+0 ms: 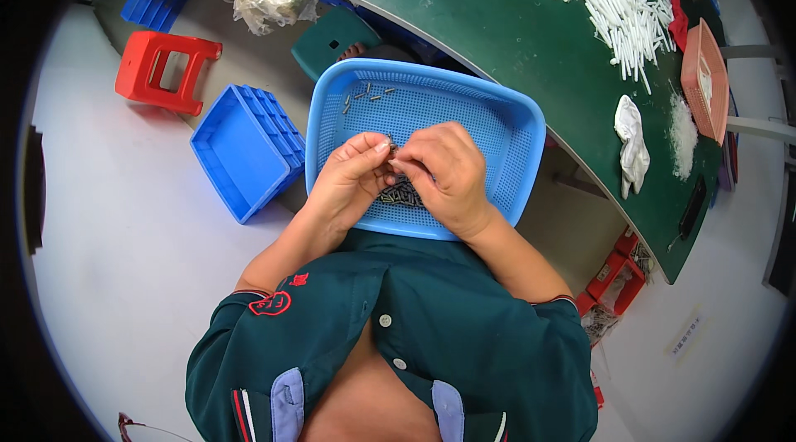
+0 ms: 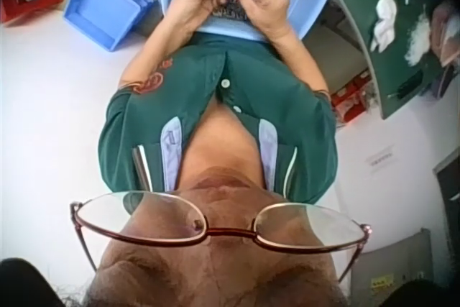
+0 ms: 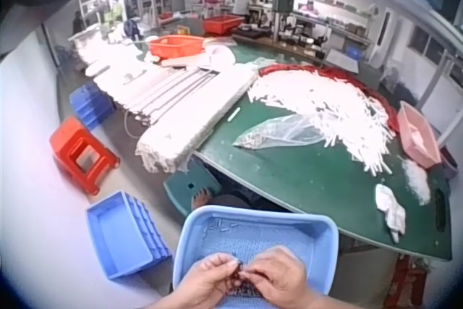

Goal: The person assembles small metal parts by picking up pins and rings from a basket and fitting them together by hand.

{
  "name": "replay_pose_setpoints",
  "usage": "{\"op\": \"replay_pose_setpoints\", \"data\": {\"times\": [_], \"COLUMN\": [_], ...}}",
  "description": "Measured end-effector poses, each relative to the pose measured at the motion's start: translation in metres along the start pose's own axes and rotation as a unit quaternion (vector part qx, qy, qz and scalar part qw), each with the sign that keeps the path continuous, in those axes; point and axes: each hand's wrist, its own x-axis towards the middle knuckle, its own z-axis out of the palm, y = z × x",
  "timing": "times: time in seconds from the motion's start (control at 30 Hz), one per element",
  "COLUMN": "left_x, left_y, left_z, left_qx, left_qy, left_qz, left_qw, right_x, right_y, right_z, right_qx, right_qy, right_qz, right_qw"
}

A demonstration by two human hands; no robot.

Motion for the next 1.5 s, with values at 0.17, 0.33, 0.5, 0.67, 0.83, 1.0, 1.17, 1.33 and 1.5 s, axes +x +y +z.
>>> {"op": "replay_pose_setpoints", "data": {"times": [0.17, 0.33, 0.5, 0.67, 0.83, 1.0, 1.17, 1.33, 1.5], "left_x": [-0.002, -0.003, -0.002, -0.003, -0.002, -0.004, -0.006, -0.003, -0.001], "left_y": [-0.001, -0.002, -0.004, -0.004, 0.0, -0.001, -0.001, -0.003, -0.005], "left_z": [0.002, 0.004, 0.002, 0.003, 0.004, 0.009, 0.01, 0.007, 0.006], "left_qx": [0.004, 0.037, 0.041, 0.039, 0.024, 0.087, 0.126, 0.045, 0.028], "left_qy": [0.006, 0.01, -0.001, 0.002, -0.013, -0.016, -0.025, -0.03, -0.033], "left_qz": [0.006, 0.015, 0.014, 0.025, 0.05, 0.078, 0.088, 0.048, 0.052], "left_qw": [1.0, 0.999, 0.999, 0.999, 0.998, 0.993, 0.988, 0.997, 0.998], "right_x": [-0.003, -0.003, -0.004, -0.003, -0.004, -0.004, -0.001, -0.001, -0.001], "right_y": [0.002, 0.004, 0.003, 0.001, -0.001, -0.006, -0.004, -0.004, -0.004], "right_z": [0.003, 0.003, 0.004, 0.002, -0.004, -0.005, -0.007, -0.008, -0.007], "right_qx": [0.004, -0.009, -0.026, -0.034, 0.032, 0.066, -0.002, -0.028, -0.106], "right_qy": [0.015, 0.013, 0.024, 0.007, -0.033, -0.015, -0.028, -0.015, 0.013], "right_qz": [-0.021, -0.051, -0.089, -0.074, 0.018, 0.131, 0.049, 0.023, -0.066], "right_qw": [1.0, 0.999, 0.995, 0.997, 0.999, 0.989, 0.998, 0.999, 0.992]}}
